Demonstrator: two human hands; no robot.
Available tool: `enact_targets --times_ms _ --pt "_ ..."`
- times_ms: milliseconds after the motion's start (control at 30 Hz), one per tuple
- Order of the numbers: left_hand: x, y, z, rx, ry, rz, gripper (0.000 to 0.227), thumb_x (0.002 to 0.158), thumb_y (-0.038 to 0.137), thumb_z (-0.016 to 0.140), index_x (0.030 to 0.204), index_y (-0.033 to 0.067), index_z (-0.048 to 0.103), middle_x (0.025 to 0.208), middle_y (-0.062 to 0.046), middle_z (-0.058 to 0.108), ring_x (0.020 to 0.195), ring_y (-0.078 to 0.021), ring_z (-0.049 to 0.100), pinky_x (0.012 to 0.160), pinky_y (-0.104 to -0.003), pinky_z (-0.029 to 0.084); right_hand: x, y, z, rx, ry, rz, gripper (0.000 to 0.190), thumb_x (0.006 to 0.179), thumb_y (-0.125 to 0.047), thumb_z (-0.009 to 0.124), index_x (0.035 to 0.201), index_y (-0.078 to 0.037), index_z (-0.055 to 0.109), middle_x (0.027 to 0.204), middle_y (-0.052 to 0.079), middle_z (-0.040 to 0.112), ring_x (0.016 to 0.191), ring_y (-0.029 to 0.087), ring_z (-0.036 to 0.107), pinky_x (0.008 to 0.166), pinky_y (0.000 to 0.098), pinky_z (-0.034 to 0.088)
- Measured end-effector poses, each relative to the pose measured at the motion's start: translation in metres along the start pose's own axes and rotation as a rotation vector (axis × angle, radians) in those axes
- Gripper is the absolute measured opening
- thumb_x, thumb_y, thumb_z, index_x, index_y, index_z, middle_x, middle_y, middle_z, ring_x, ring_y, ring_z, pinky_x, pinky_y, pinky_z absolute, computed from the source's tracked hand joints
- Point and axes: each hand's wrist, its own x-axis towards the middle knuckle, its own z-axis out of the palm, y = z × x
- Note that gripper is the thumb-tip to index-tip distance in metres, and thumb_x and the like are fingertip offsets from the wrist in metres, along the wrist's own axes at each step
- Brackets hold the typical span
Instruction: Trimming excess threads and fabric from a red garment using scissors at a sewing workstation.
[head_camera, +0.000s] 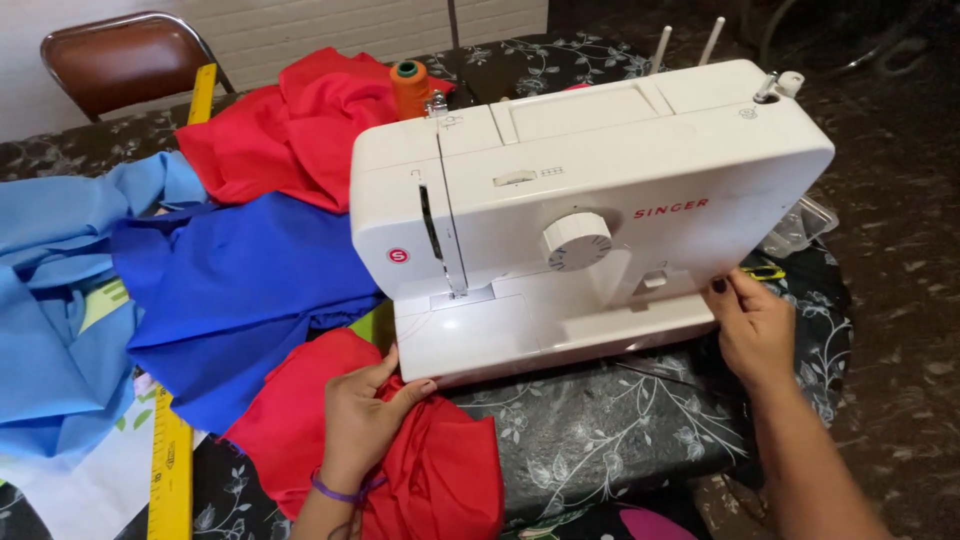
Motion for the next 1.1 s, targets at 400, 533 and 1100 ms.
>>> enact_targets --times_ms 400,533,1100 --pt "-0.001 -0.003 0.013 -0.14 -0.08 0.122 0.059 0.076 0.026 0.101 0.129 0.0135 0.082 0.083 0.015 0.033 0.066 -0.0013 0.033 0.054 -0.024 0.033 -0.012 0.051 -0.024 0.03 0.059 0.059 0.036 0.123 -0.03 0.061 0.136 0.0 0.076 0.104 0.0 0.065 0.093 0.01 0.05 0.075 0.0308 0.04" --pt "0.002 0.001 0.008 -0.123 -0.126 -0.038 0.07 0.068 0.033 0.104 0.13 0.0091 0.081 0.097 0.014 0.044 0.067 -0.0001 0.037 0.055 -0.021 0.039 0.001 0.09 -0.038 0.231 -0.048 0.201 0.036 0.124 -0.036 0.055 0.116 -0.006 0.072 0.103 0.0 0.067 0.091 0.012 0.057 0.079 0.029 0.043" --pt "-0.03 0.054 -0.077 0.074 -0.12 -0.254 0.051 0.083 0.054 0.081 0.122 0.0216 0.083 0.089 0.002 0.069 0.071 -0.0157 0.062 0.072 -0.034 0.052 0.027 0.054 -0.028 -0.852 -0.329 0.212 0.036 0.097 -0.012 0.053 0.118 -0.006 0.082 0.117 0.022 0.076 0.107 0.044 0.069 0.089 0.0496 0.057"
